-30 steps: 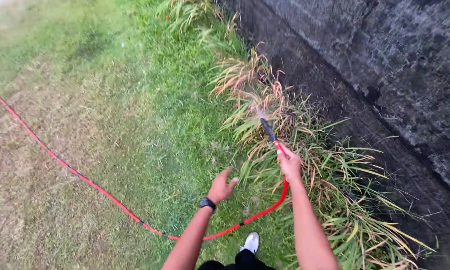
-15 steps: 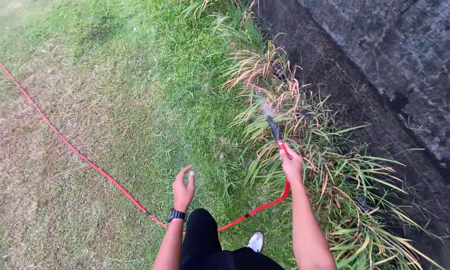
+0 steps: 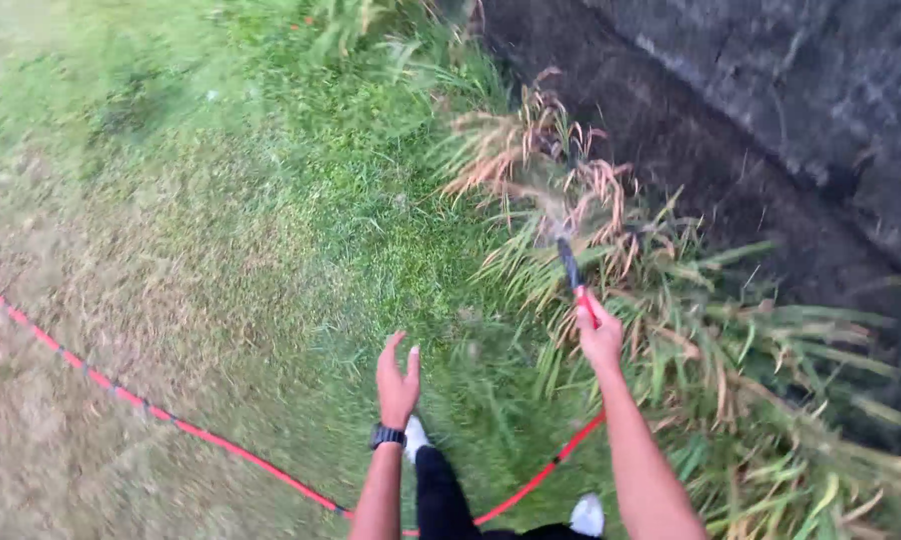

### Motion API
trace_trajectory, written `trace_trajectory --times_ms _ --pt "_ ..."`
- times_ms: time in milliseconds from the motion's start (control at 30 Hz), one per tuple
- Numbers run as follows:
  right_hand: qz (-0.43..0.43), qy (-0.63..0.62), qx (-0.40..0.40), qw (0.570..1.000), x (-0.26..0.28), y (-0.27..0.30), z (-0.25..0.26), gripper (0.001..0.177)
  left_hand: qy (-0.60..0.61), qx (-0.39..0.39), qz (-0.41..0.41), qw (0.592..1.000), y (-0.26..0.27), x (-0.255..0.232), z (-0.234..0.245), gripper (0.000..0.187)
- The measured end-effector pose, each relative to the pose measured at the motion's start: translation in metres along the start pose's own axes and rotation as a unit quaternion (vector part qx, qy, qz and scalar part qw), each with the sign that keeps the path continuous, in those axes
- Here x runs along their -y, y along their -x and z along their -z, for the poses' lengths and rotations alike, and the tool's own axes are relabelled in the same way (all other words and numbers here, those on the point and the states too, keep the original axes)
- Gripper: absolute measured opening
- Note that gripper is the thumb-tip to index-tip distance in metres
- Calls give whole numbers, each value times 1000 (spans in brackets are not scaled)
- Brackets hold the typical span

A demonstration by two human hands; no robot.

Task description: Water the grass and plants along the wall using a hose.

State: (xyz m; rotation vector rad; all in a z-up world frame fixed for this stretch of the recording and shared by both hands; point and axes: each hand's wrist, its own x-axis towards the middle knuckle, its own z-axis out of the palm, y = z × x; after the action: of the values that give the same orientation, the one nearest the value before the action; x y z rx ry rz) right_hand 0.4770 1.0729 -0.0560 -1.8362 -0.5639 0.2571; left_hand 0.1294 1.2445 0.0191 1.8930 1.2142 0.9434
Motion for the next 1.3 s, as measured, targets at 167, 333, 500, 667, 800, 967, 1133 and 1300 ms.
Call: trace_trajectory --times_ms 167,333,500,667,800,967,1133,1300 --pt "34 61 -26 997 26 -12 -99 37 37 76 -48 995 -108 76 25 42" --pt "-15 95 -16 995 74 -38 -173 40 49 95 -23 994 -156 130 76 40" --pt "-77 79 -52 993 118 -71 -223 40 57 88 49 993 -189 165 117 40" --pt "-59 64 -60 994 118 -87 -255 40 35 115 0 993 -251 183 103 40" --pt "-62 -6 -50 997 120 -107 -281 43 26 126 -83 988 -329 165 90 43" --pt "-17 -33 -85 996 104 -161 -327 40 31 140 -103 984 -420 151 71 42" --pt "-72 16 -70 995 90 -245 -381 40 37 144 -112 983 -521 157 32 42" --pt "-105 -5 -21 994 99 -339 -427 39 30 151 -108 982 -617 145 -7 41"
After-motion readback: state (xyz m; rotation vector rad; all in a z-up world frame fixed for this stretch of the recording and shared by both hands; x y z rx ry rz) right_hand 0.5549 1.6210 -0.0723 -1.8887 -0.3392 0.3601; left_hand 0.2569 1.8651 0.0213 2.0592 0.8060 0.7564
